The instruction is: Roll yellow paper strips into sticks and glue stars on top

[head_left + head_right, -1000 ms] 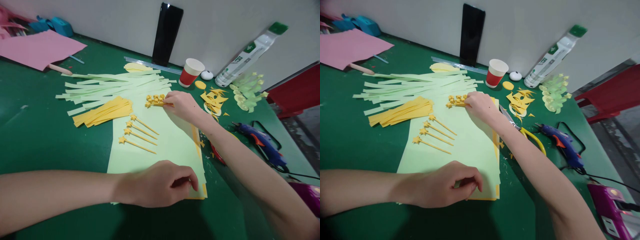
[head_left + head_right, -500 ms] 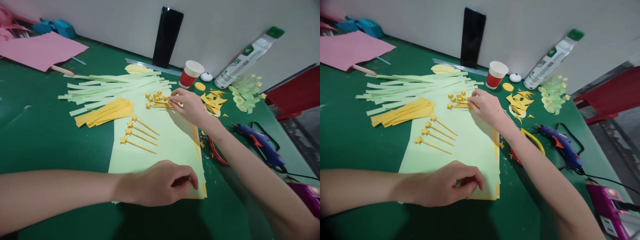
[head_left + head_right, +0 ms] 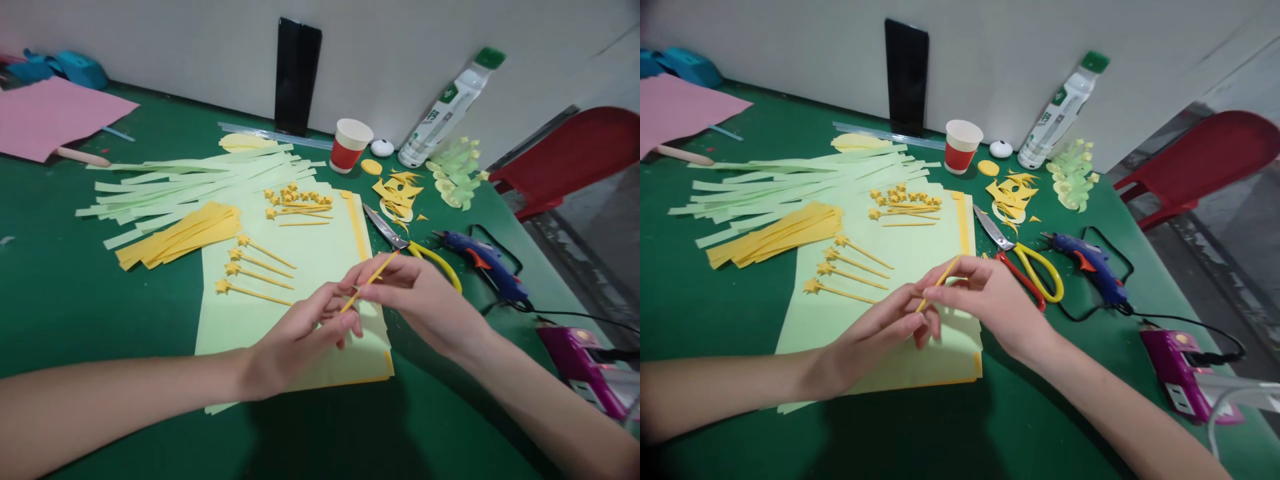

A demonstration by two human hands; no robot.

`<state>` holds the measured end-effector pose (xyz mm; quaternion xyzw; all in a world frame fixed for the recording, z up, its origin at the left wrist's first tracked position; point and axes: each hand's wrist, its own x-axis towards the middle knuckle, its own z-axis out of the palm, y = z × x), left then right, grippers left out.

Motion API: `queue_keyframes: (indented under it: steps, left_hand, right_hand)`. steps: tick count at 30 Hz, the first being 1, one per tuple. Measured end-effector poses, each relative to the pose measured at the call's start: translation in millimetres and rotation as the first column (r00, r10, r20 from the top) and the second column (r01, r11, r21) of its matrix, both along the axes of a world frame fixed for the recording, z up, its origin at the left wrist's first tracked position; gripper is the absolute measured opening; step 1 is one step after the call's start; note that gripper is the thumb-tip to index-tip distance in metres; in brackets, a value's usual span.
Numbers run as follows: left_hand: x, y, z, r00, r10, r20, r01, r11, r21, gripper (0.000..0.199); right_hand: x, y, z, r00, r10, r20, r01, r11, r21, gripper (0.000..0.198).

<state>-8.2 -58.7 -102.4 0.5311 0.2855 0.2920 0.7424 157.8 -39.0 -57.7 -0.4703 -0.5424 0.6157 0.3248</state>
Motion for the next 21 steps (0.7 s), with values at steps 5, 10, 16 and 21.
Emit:
queue_keyframes:
  steps: [5,10,16,21]
  left_hand:
    - [-0.9,0.0,2.4,0.983,-0.066,-0.169,0.080,0.994,0.075,0.026]
    - [-2.6,-1.7,3.2,0.985,-0.026,-0.171,0.052,0.987,0.149,0.025]
    - [-1.8,-1.9,5.7,0.989,-0.033,-0.147,0.047,0.994,0.094,0.026]
    - [-2.6,-1.2,7.0,0.990,-0.100,-0.101,0.098,0.995,-0.027,0.023]
  right_hand:
    - [0.3,-11.3,-6.5,0.993,0.047,0.112,-0.055,0.996,0.064,0.011]
    - [13.2,-12.7,1.8,0.972,-0.066,0.225,0.007,0.968,0.252,0.007]
    - [19.9,-12.2,8.1,0.929,-0.147,0.338,-0.005,0.912,0.411,0.005]
    - [17.4,-14.1,7.5,0.929,-0.117,0.350,-0.043,0.907,0.418,0.008]
